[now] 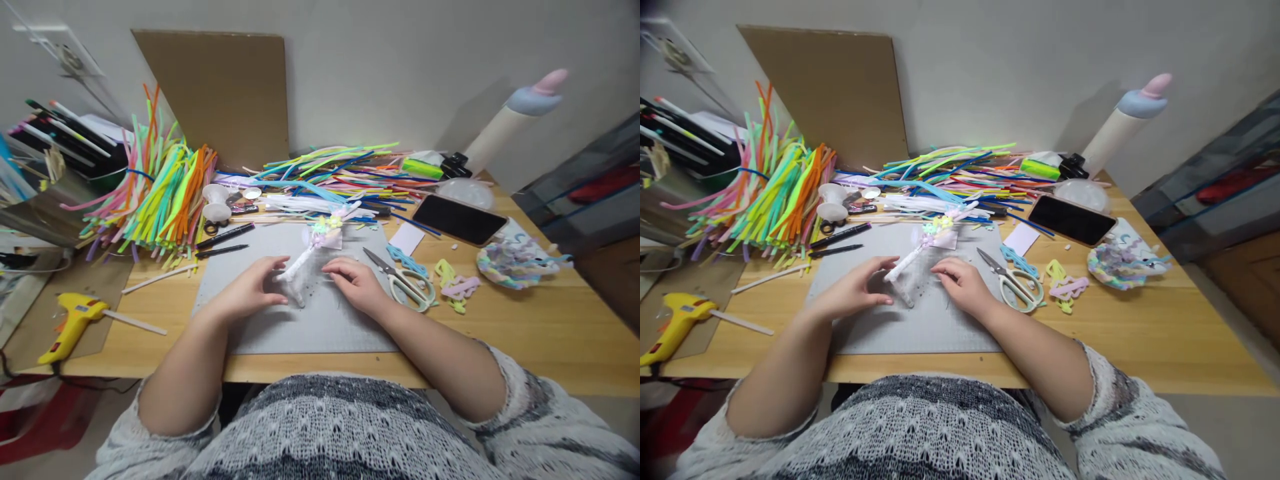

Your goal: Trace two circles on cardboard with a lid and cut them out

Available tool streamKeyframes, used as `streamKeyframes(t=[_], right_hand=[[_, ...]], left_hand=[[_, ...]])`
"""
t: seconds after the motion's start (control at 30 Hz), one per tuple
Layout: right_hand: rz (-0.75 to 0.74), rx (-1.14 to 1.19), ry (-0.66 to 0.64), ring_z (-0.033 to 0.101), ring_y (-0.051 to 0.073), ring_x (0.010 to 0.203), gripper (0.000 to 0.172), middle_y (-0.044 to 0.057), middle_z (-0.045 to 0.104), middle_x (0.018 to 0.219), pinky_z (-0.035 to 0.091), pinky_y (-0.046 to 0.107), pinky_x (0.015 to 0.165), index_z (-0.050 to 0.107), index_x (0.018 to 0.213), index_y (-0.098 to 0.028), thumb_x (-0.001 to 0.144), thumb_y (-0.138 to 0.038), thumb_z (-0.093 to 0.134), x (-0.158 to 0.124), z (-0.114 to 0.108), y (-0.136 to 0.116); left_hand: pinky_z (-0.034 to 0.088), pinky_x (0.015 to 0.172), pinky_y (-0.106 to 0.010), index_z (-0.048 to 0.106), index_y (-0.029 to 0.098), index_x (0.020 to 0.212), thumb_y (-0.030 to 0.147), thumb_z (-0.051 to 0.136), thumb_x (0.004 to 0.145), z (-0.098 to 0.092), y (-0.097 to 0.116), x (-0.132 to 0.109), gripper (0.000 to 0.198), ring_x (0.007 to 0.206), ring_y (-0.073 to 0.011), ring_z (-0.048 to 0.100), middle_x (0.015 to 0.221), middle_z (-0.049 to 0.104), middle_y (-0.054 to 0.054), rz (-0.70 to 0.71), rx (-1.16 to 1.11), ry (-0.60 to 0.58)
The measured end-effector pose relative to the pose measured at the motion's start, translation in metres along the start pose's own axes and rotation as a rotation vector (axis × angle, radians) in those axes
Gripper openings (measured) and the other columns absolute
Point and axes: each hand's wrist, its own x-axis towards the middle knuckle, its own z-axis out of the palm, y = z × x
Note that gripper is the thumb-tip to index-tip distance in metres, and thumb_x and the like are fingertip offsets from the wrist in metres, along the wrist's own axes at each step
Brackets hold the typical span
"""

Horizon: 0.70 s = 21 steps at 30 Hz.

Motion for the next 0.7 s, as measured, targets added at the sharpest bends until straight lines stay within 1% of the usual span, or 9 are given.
streamKeyframes(t=[0.07,0.17,0.27,0.33,0.37,0.47,0.57,0.63,0.7], right_hand=[[0.000,0.009,-0.001,0.061,0.018,0.091,0.020,0.007,0.066,0.094,0.047,0.035,0.085,0.067,0.090,-0.018,0.083,-0.012,0.049,0.000,0.000,0.000],[0.005,0.023,-0.005,0.061,0.018,0.091,0.020,0.008,0.066,0.093,0.048,0.035,0.084,0.067,0.090,-0.017,0.083,-0.012,0.049,0.000,0.001,0.000],[0.017,0.024,-0.012,0.061,0.019,0.090,0.020,0.008,0.066,0.093,0.048,0.035,0.083,0.067,0.090,-0.018,0.082,-0.012,0.050,-0.001,0.002,0.000],[0.018,0.023,-0.016,0.061,0.019,0.090,0.020,0.007,0.066,0.093,0.048,0.035,0.083,0.067,0.089,-0.019,0.082,-0.012,0.050,-0.001,0.003,0.000],[0.016,0.024,-0.017,0.061,0.019,0.090,0.020,0.007,0.066,0.093,0.048,0.036,0.083,0.067,0.089,-0.020,0.082,-0.012,0.050,-0.001,0.003,0.000],[0.014,0.031,-0.015,0.061,0.019,0.089,0.020,0.007,0.067,0.092,0.048,0.036,0.082,0.067,0.089,-0.020,0.082,-0.013,0.050,-0.001,0.003,0.001],[0.016,0.035,-0.019,0.061,0.019,0.088,0.020,0.007,0.067,0.091,0.048,0.035,0.081,0.067,0.089,-0.020,0.082,-0.012,0.050,-0.001,0.003,0.002],[0.016,0.033,-0.022,0.062,0.019,0.088,0.020,0.007,0.067,0.091,0.048,0.035,0.081,0.068,0.089,-0.019,0.082,-0.012,0.050,-0.001,0.003,0.002],[0.017,0.032,-0.024,0.062,0.019,0.088,0.020,0.007,0.067,0.091,0.047,0.035,0.081,0.068,0.089,-0.019,0.082,-0.013,0.050,-0.001,0.003,0.001]], left_hand=[[0.040,0.097,-0.041,0.044,0.023,0.129,0.031,0.072,0.070,-0.010,-0.008,-0.005,0.066,0.115,-0.0247,0.051,0.130,0.051,-0.012,-0.048,0.044,-0.003],[0.045,0.087,-0.038,0.056,0.020,0.117,0.023,0.062,0.075,-0.018,-0.012,-0.007,0.042,0.102,-0.0228,0.057,0.116,0.059,-0.009,-0.110,0.102,0.089],[0.047,0.071,-0.033,0.060,0.018,0.107,0.026,0.052,0.082,-0.013,-0.003,-0.004,0.028,0.086,-0.0203,0.058,0.102,0.063,-0.008,-0.142,0.104,0.212],[0.045,0.069,-0.032,0.061,0.017,0.105,0.033,0.052,0.084,-0.004,0.006,0.000,0.027,0.085,-0.0202,0.057,0.097,0.062,-0.008,-0.118,0.056,0.283],[0.044,0.072,-0.032,0.061,0.017,0.103,0.035,0.054,0.083,0.001,0.011,0.002,0.028,0.087,-0.0207,0.056,0.096,0.062,-0.007,-0.096,0.002,0.310],[0.038,0.084,-0.034,0.065,0.017,0.089,0.038,0.055,0.083,0.015,0.022,0.006,0.024,0.091,-0.0221,0.054,0.090,0.062,-0.006,-0.068,-0.168,0.276],[0.040,0.079,-0.033,0.065,0.017,0.076,0.040,0.046,0.087,0.022,0.024,0.009,0.032,0.080,-0.0210,0.057,0.078,0.063,-0.005,-0.120,-0.276,0.184],[0.041,0.075,-0.032,0.065,0.016,0.074,0.042,0.044,0.088,0.024,0.022,0.010,0.036,0.076,-0.0207,0.057,0.073,0.064,-0.005,-0.158,-0.350,0.141],[0.040,0.076,-0.033,0.065,0.016,0.076,0.046,0.036,0.091,0.024,0.019,0.010,0.044,0.077,-0.0211,0.058,0.075,0.066,-0.005,-0.187,-0.416,0.127]])
